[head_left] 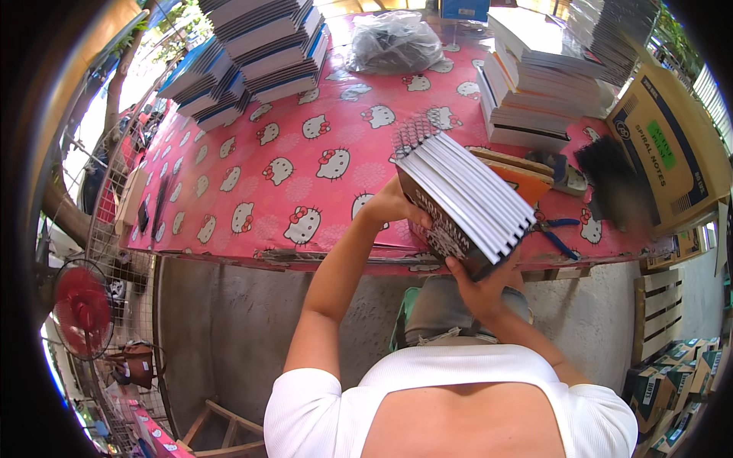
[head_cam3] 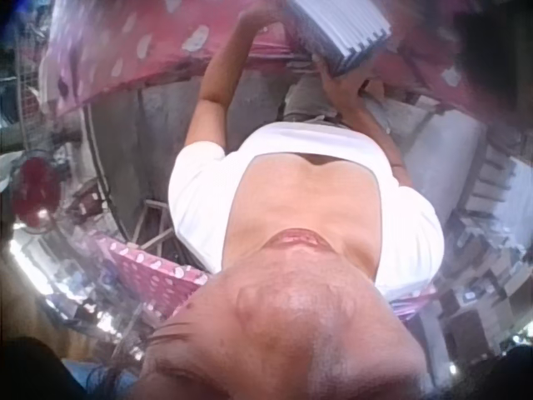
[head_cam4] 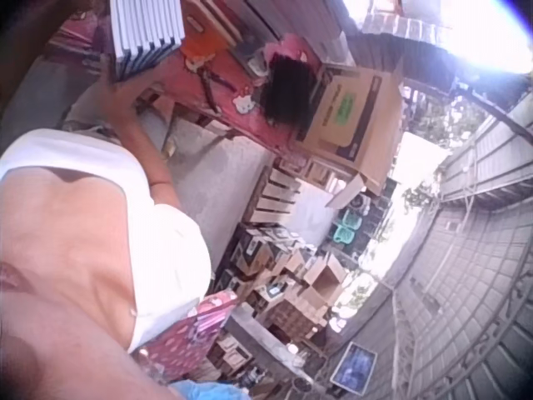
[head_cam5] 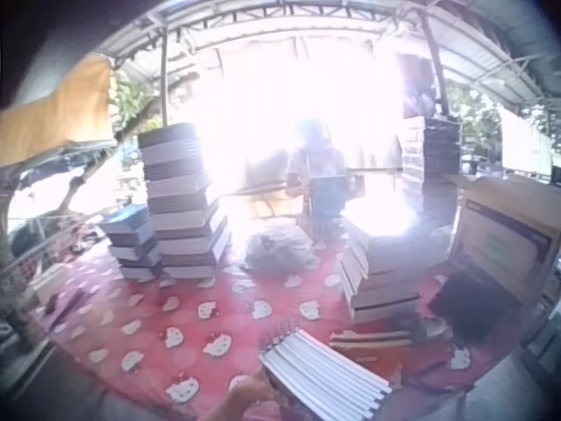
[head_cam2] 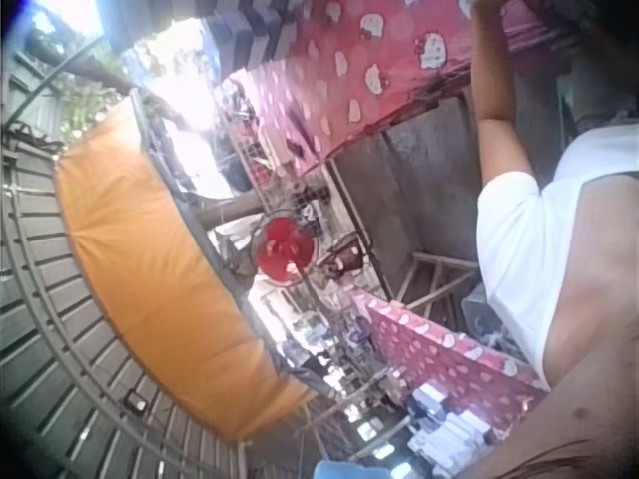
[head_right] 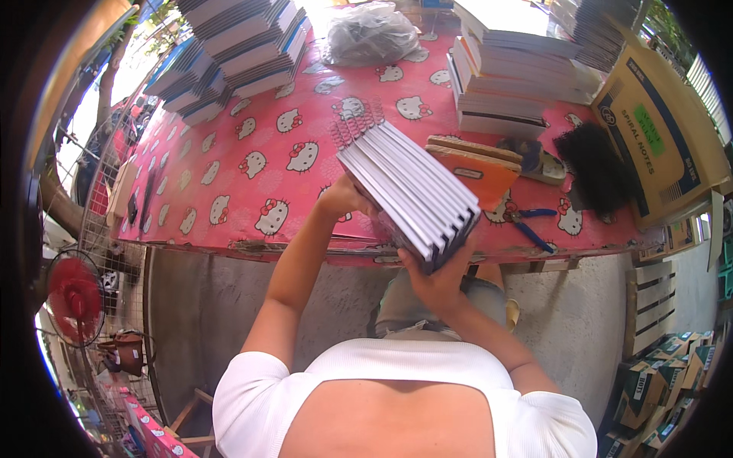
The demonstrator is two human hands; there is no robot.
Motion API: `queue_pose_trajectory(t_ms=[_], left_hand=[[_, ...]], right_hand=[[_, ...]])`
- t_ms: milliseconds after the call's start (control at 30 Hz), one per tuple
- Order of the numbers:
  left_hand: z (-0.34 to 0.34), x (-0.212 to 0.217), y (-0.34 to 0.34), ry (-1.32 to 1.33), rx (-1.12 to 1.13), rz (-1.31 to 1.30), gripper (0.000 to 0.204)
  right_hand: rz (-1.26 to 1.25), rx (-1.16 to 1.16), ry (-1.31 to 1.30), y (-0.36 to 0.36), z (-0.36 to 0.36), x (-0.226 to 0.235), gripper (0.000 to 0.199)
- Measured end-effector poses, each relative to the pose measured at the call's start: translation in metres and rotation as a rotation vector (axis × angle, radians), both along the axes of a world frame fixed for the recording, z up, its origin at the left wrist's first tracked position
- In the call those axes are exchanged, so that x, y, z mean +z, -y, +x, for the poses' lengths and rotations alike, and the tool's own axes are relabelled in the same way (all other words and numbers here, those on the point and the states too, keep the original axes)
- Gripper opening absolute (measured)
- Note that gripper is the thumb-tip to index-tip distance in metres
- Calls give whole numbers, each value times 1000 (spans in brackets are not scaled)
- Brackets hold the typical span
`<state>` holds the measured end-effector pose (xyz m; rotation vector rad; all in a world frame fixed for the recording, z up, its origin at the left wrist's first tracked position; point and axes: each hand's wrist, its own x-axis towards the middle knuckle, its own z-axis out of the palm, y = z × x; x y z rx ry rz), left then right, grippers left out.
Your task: The person binds spiral notebooks by cutting wire coils to size, threading them through the punched holes in paper stacks, and crimping the ends by hand and with a tool.
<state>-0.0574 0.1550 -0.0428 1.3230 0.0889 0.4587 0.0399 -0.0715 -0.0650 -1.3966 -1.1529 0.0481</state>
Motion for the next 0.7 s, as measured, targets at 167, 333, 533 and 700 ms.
queue_pose_trajectory(t_ms=[167, 333, 533, 700], left_hand=[[-45, 46, -2, -183, 396, -131, 65], [-83, 60, -67, -569, 392, -392, 63], [-104, 35, -108, -846, 464, -460, 62], [-124, 18, -128, -967, 391, -368, 56]], right_hand=[[-60, 281, -568, -59, -8, 56, 80], [-359, 591, -1079, -166, -4, 43, 58], [-573, 675, -613, -190, -19, 20, 67], [-324, 242, 591, -104, 65, 91, 80]])
